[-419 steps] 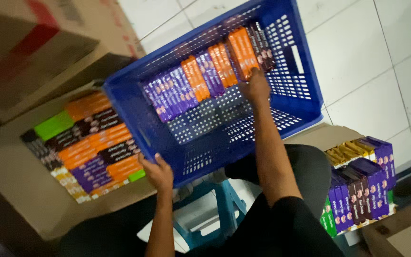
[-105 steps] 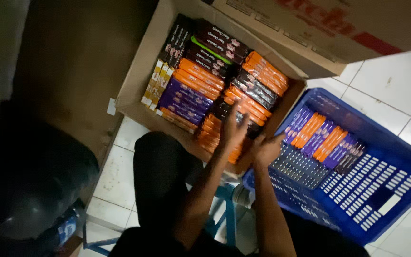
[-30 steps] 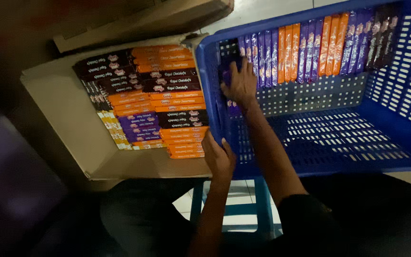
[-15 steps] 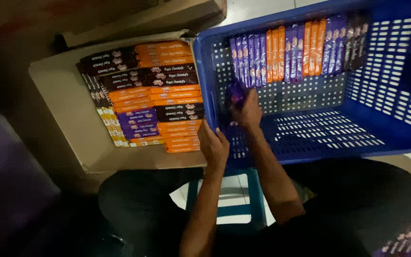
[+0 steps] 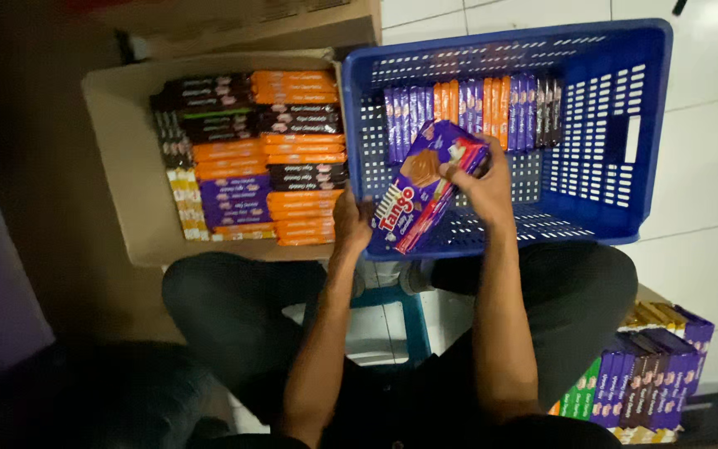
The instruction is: The person transfers individually wrapped snack bars from a cardboard box into a blue plastic basket. They pick up bars one by one or in small groups and place them into the basket, arranging them in rows.
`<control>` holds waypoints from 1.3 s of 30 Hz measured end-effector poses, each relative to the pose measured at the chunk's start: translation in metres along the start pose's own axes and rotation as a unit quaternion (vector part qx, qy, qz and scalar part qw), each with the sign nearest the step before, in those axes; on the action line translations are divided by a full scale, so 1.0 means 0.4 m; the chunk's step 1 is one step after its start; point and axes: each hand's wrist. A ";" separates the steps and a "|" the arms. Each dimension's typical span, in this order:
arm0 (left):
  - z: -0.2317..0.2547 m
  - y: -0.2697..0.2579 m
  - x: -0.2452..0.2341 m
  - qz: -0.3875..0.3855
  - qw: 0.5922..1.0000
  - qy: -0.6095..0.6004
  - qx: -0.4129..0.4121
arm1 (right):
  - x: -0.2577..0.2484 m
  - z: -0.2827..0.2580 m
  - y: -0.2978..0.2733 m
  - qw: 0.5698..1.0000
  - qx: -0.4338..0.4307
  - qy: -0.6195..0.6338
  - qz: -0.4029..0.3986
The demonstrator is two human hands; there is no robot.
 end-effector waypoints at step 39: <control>-0.431 0.606 -0.363 0.359 0.738 -0.420 -0.387 | 0.523 0.292 -0.042 0.875 0.050 -0.464 0.126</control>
Point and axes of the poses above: each hand's wrist, its own y-axis towards the middle knuckle, its own x-axis out of the palm, z = x × y, and after that the axes turned 8 degrees about -y, right-handed
